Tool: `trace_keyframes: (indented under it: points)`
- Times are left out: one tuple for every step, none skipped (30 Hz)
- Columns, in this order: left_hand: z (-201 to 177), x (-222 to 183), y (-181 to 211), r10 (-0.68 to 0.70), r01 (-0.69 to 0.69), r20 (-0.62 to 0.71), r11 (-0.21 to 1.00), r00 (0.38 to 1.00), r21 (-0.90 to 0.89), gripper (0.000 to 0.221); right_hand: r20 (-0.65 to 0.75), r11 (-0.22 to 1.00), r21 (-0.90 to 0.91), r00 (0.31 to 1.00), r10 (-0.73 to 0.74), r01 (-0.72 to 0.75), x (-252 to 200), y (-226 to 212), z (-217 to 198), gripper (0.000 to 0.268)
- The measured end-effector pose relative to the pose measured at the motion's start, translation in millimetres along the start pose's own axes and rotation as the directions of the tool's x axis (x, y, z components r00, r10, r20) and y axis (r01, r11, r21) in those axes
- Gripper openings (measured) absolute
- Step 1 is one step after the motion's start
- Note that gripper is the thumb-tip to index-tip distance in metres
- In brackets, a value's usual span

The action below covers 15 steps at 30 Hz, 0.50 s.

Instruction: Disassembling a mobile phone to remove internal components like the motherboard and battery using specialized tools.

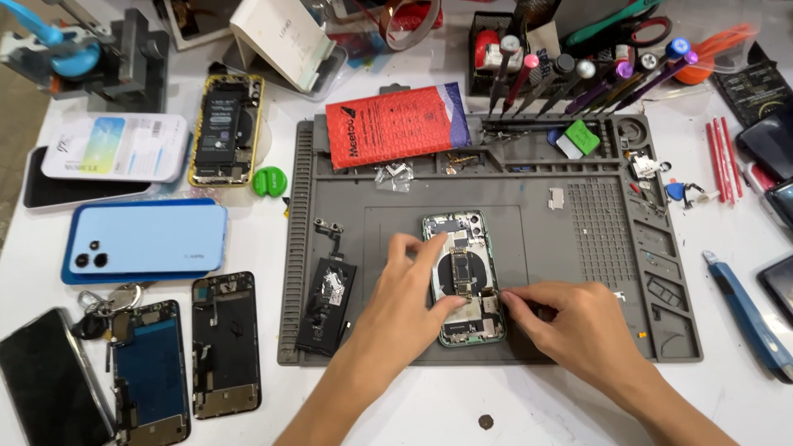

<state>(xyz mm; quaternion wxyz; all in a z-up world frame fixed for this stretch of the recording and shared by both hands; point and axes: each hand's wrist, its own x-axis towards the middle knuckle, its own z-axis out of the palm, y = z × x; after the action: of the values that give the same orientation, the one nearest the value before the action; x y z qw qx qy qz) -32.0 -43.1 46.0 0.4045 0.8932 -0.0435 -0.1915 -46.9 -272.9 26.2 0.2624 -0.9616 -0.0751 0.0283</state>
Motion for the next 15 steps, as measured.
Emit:
trace_keyframes:
  points:
    - [-0.7,2.7,3.0,0.0,0.0,0.005,1.0,1.0,-0.005,0.072,0.004,1.0,-0.004,1.0,0.005,-0.005,-1.4,-1.5,0.3,0.019]
    - [-2.2,6.1,6.6,0.006,-0.009,0.043,0.998,0.999,0.067,0.07,0.043,0.996,0.041,0.996,0.073,-0.074,-1.3,-2.9,-0.1,0.019]
    - [-3.9,9.5,10.6,0.01,-0.021,0.08,0.99,0.997,0.138,0.069,0.085,0.986,0.083,0.987,0.138,-0.145,-1.2,-4.6,-0.8,0.02]
    - [-2.2,13.0,9.6,0.012,-0.022,0.078,0.99,0.997,0.137,0.069,0.084,0.987,0.081,0.987,0.136,-0.142,0.2,-9.6,-5.3,0.02]
    - [-0.5,16.7,8.9,0.02,-0.036,0.093,0.985,0.995,0.171,0.071,0.156,0.971,0.061,0.963,0.221,-0.233,1.7,-14.6,-10.0,0.021]
    - [0.7,20.1,7.7,0.027,-0.05,0.11,0.977,0.994,0.208,0.074,0.226,0.946,0.036,0.925,0.306,-0.322,3.0,-19.9,-13.8,0.022]
    - [-2.5,18.8,8.9,0.027,-0.05,0.108,0.977,0.994,0.209,0.074,0.225,0.947,0.037,0.926,0.304,-0.32,4.9,-20.4,-14.9,0.022]
    - [-4.4,17.8,10.4,0.0,-0.02,0.114,0.985,0.993,0.174,0.07,0.253,0.934,0.053,0.91,0.328,-0.352,4.5,-20.3,-16.0,0.023]
    - [-6.0,17.4,11.6,-0.028,0.011,0.122,0.99,0.992,0.139,0.067,0.282,0.921,0.069,0.893,0.351,-0.384,4.4,-19.6,-16.7,0.024]
    - [-4.6,17.3,8.6,-0.024,0.006,0.132,0.99,0.991,0.138,0.067,0.281,0.917,0.067,0.889,0.361,-0.394,4.6,-18.8,-17.7,0.024]
    - [-3.3,17.1,5.3,-0.018,0.004,0.115,0.992,0.993,0.127,0.065,0.29,0.919,0.073,0.89,0.352,-0.387,4.7,-18.2,-18.2,0.025]
    - [-2.8,15.9,1.2,-0.017,0.006,0.093,0.993,0.995,0.117,0.063,0.302,0.923,0.08,0.891,0.338,-0.377,5.4,-18.4,-18.0,0.025]
    - [-0.1,16.8,-1.0,-0.018,0.006,0.099,0.993,0.995,0.117,0.063,0.304,0.92,0.08,0.889,0.343,-0.383,4.7,-17.4,-17.6,0.025]
    - [1.8,17.9,-3.2,-0.009,0.001,0.056,0.992,0.998,0.124,0.064,0.293,0.929,0.103,0.903,0.313,-0.355,4.8,-16.7,-17.0,0.025]
    - [3.6,18.8,-5.4,0.001,-0.003,0.013,0.991,1.0,0.132,0.066,0.281,0.936,0.127,0.917,0.283,-0.328,4.8,-16.1,-16.5,0.024]
